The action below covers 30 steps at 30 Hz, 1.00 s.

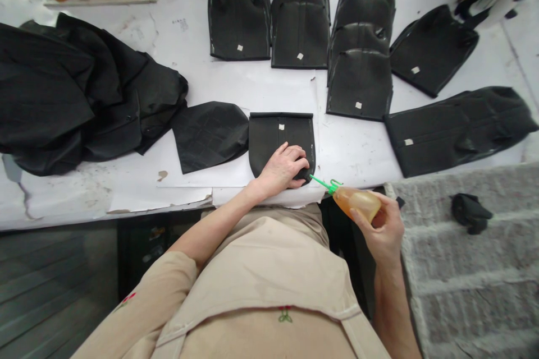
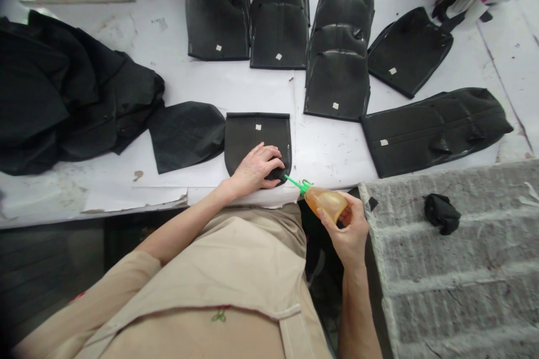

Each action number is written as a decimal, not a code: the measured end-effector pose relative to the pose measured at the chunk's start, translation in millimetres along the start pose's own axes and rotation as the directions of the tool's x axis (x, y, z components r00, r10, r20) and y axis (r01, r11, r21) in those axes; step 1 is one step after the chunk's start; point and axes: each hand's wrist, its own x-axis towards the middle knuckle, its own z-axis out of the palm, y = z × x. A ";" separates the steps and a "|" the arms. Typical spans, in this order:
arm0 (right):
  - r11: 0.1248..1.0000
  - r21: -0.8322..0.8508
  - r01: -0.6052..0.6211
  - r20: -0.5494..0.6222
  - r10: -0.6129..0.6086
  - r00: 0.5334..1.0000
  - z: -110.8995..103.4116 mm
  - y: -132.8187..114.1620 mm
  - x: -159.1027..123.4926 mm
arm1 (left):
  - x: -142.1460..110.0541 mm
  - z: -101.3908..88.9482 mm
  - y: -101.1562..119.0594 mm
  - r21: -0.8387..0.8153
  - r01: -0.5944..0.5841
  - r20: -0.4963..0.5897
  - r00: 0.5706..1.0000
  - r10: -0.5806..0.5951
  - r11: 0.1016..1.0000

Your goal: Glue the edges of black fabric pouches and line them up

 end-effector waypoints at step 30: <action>0.999 0.016 -0.049 0.037 0.048 0.998 -15.0 1.2 7.8 | -0.3 -8.3 -4.2 0.007 -0.022 0.052 0.998 0.022 1.000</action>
